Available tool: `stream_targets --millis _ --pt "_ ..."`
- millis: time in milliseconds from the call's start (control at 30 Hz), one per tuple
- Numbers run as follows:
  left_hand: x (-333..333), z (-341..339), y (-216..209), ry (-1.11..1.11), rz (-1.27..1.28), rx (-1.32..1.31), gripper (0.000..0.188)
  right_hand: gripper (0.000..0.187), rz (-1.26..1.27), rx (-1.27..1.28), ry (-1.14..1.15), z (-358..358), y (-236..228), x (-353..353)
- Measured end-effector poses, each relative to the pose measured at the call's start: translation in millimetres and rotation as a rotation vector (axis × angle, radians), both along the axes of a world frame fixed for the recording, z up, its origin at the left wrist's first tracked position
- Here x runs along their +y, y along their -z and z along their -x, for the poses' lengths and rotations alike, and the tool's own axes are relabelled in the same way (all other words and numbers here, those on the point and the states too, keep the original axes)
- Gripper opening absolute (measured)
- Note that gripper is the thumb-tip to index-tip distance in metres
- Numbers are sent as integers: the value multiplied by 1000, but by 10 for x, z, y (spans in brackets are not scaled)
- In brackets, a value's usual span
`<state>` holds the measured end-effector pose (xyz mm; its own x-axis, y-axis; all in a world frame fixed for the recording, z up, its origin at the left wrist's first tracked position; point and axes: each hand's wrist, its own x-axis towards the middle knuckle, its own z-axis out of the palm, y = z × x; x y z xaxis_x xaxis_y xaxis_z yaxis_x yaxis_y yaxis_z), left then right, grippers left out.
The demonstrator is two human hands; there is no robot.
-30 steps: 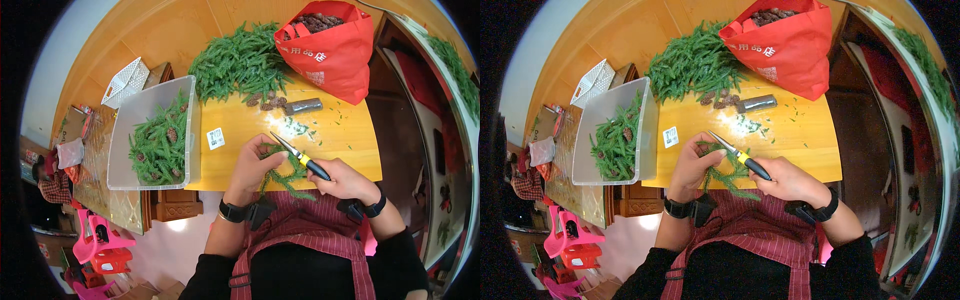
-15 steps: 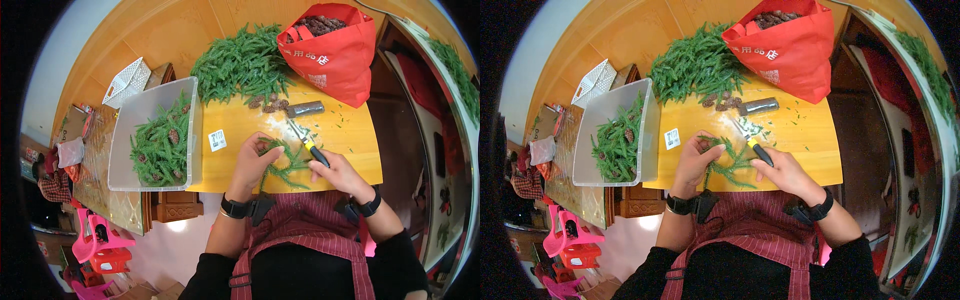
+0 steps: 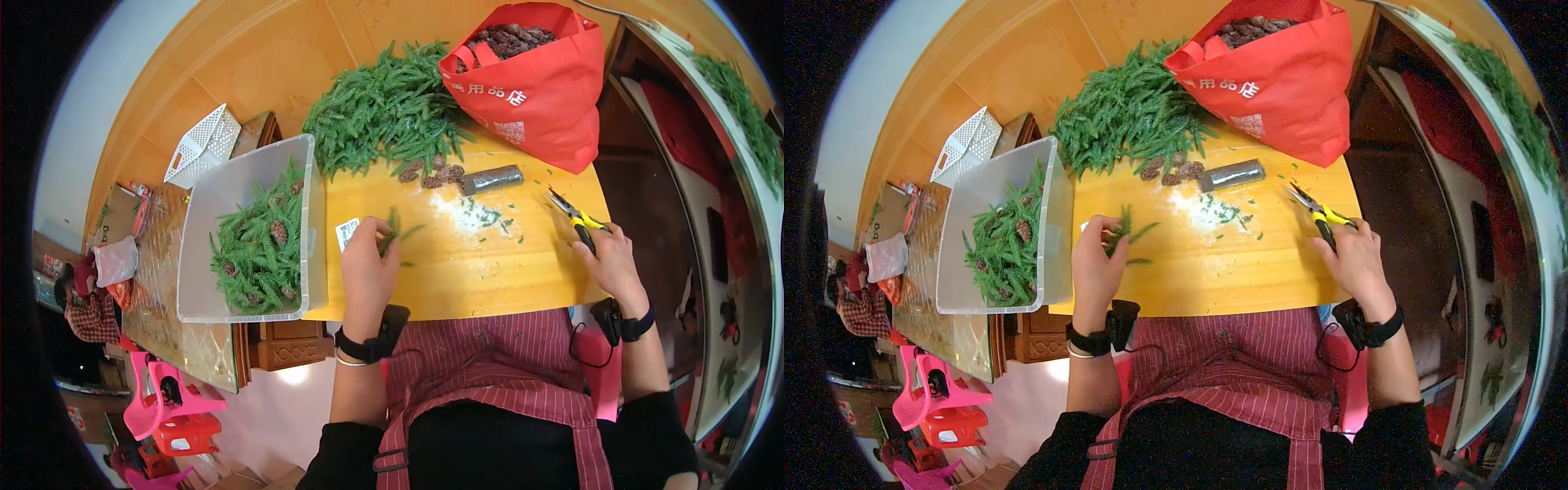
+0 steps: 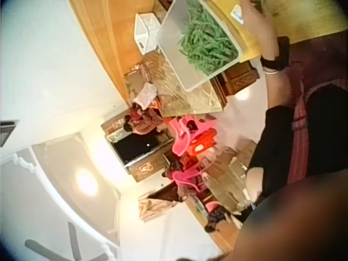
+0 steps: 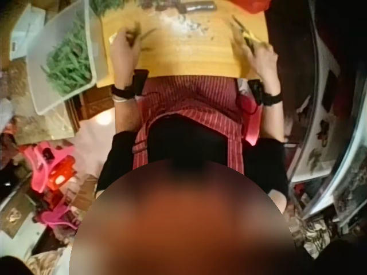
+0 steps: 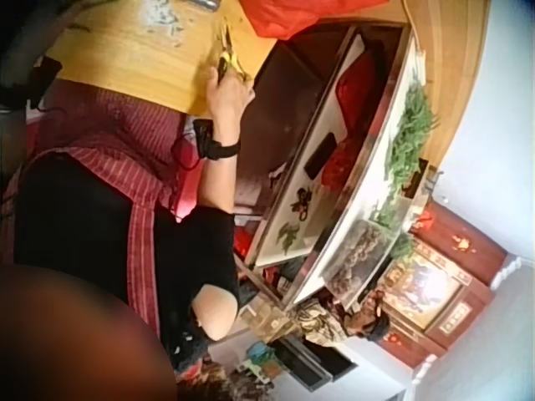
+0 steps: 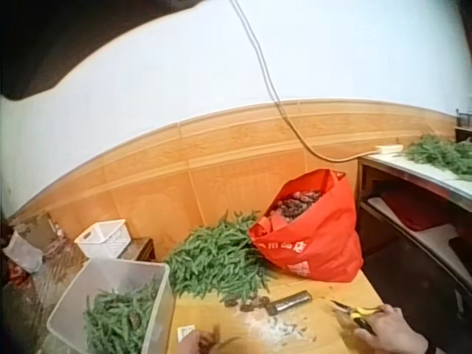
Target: Assembling small sprigs onto a branch using pliers and precision hand movements.
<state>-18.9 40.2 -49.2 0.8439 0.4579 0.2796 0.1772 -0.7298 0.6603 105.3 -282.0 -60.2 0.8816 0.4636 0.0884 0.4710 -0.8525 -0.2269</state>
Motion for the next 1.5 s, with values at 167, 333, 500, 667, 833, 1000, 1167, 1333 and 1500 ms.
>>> stream_targets --millis 167,333,500,667,833,1000,1167,1333,1500 --pt "11 -66 146 88 -361 -23 31 35 82 -85 45 -33 132 30" --pt "-172 -321 105 236 -163 -75 38 33 60 -140 21 -69 207 -6" --pt "-161 -842 341 225 -319 -19 26 26 12 -123 0 -101 220 -54" --pt "-116 -1121 534 130 -446 139 24 16 -287 60 -182 -136 -99 297" --pt "-127 -1216 600 58 -530 137 21 9 -448 -7 -318 -422 -92 1108" --pt "-166 -1184 684 32 -440 253 13 9 -362 -4 -284 -793 119 1683" --pt "-229 -871 377 139 -204 45 17 9 -244 -22 -401 -919 262 1862" --pt "-257 -462 191 407 483 -122 21 7 -176 33 -392 -948 221 1915" --pt "-219 -99 56 425 836 -100 22 10 -136 83 -379 -1018 238 1965"
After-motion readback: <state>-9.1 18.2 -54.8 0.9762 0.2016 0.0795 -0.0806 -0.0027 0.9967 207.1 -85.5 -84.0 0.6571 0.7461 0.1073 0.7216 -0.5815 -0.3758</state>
